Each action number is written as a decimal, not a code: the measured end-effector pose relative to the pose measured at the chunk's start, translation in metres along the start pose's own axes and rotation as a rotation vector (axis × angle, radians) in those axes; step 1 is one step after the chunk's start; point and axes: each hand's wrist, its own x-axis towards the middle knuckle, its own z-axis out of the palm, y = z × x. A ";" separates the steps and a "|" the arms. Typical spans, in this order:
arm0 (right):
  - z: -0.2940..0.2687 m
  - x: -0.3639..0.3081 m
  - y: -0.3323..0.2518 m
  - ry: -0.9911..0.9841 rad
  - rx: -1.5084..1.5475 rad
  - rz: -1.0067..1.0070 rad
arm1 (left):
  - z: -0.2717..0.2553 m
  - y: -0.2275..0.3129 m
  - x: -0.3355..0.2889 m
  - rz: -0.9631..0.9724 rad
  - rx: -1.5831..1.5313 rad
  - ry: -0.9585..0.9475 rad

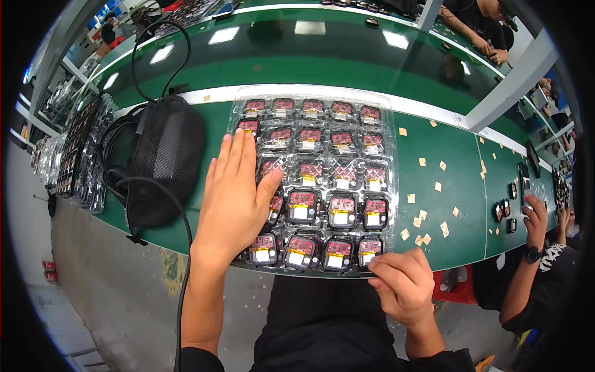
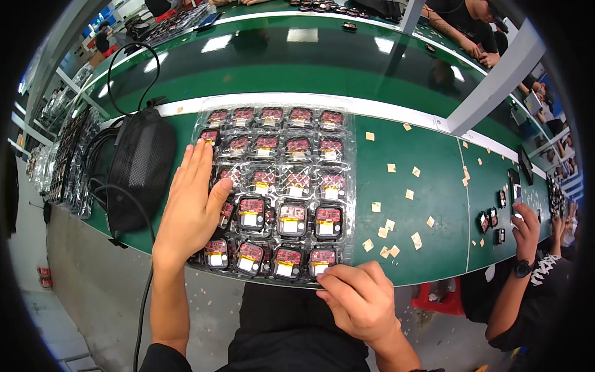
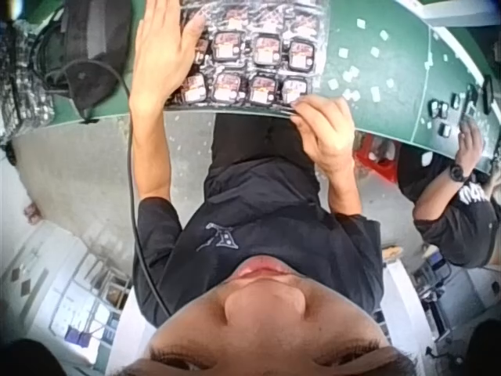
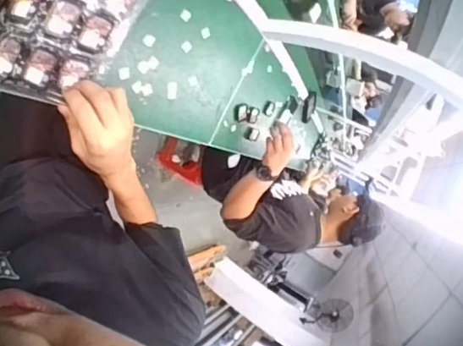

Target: The worker is manually assembling small electronic modules, placing components into trays and using tweezers for precise assembly.

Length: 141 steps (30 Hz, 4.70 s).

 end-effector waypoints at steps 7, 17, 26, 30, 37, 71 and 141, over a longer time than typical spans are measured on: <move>-0.001 -0.003 0.002 -0.014 -0.002 -0.017 | 0.000 0.001 -0.004 -0.008 -0.044 0.040; -0.015 -0.006 0.004 0.031 0.016 0.015 | 0.006 0.001 0.002 0.104 -0.121 0.078; -0.072 -0.019 0.076 0.324 -0.489 0.613 | -0.012 0.001 -0.014 0.004 -0.157 0.181; -0.115 -0.048 0.130 0.497 -0.815 0.768 | -0.025 0.021 -0.028 0.114 -0.253 0.273; -0.127 -0.061 0.165 0.366 -0.658 0.826 | -0.024 0.046 -0.067 0.256 -0.540 0.238; 0.010 -0.007 -0.023 0.020 1.181 0.483 | 0.045 0.097 -0.081 0.556 -0.805 0.408; 0.005 0.031 -0.020 0.083 0.155 -0.021 | 0.020 0.071 -0.095 -0.044 -1.635 0.007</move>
